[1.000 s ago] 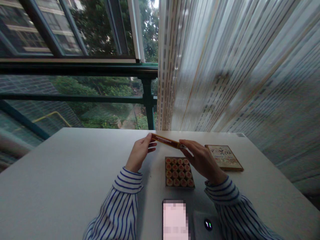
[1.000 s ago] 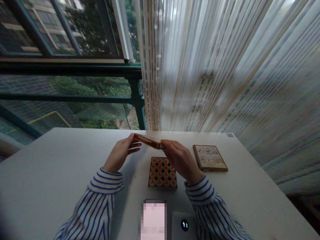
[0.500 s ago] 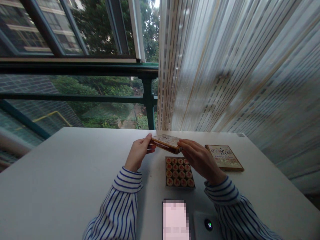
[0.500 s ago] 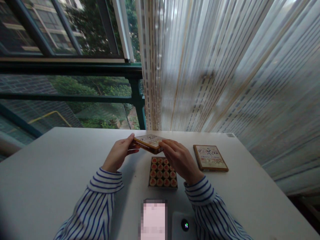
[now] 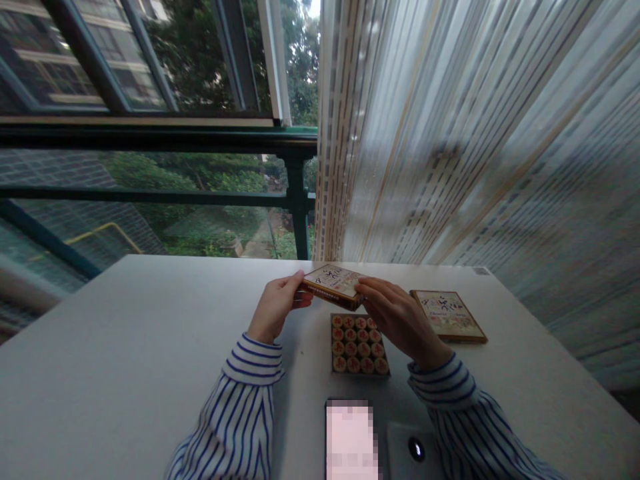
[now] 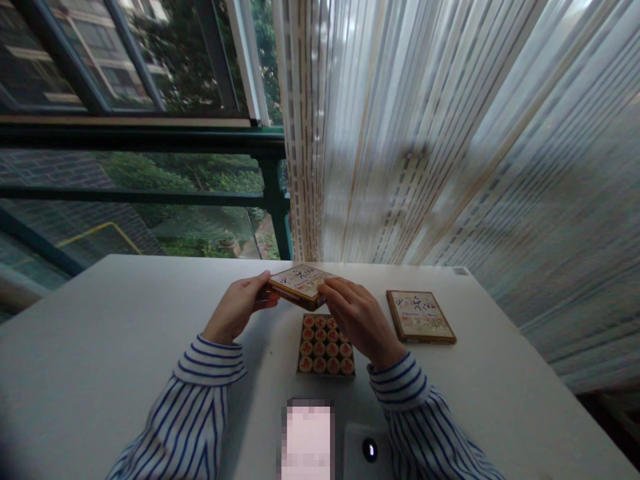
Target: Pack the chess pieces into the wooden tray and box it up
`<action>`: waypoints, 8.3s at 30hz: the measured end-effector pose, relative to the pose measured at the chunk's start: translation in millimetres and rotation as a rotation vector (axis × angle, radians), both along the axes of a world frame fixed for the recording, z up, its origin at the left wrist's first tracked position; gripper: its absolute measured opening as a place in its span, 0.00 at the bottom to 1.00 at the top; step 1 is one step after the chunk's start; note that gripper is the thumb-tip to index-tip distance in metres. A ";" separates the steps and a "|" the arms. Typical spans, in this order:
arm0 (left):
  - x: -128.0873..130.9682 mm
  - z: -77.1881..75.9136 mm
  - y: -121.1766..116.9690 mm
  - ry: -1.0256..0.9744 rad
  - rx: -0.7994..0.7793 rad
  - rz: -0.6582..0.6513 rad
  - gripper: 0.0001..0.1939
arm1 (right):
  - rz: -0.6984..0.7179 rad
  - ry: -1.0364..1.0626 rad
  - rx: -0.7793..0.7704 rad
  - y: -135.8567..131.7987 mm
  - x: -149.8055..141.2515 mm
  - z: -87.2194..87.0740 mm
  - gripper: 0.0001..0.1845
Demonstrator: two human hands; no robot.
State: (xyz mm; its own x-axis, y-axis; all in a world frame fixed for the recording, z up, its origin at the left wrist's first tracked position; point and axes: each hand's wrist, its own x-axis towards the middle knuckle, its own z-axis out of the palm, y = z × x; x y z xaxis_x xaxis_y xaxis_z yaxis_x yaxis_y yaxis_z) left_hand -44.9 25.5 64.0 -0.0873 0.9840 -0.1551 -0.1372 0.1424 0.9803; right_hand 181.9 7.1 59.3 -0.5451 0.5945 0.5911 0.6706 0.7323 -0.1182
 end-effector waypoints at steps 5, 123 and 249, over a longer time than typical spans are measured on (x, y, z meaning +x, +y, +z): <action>0.0 1.3 0.3 -0.044 -0.032 0.000 0.13 | -0.010 -0.011 0.010 0.8 0.7 -0.9 0.16; 0.9 5.6 -11.2 0.429 0.482 -0.500 0.18 | -0.217 0.100 -0.116 -12.6 -4.6 16.8 0.21; 32.5 -45.8 -69.6 0.537 0.651 -0.307 0.44 | -0.104 0.427 -0.052 -71.2 11.3 -62.9 0.27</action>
State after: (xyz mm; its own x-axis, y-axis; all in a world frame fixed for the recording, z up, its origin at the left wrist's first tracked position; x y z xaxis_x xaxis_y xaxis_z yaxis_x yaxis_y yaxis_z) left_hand -12.4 -44.1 18.3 0.2937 0.8548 0.4279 0.3154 -0.5092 0.8008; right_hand 193.3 -64.2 -3.7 -0.1946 0.6682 0.7181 0.6232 0.6496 -0.4355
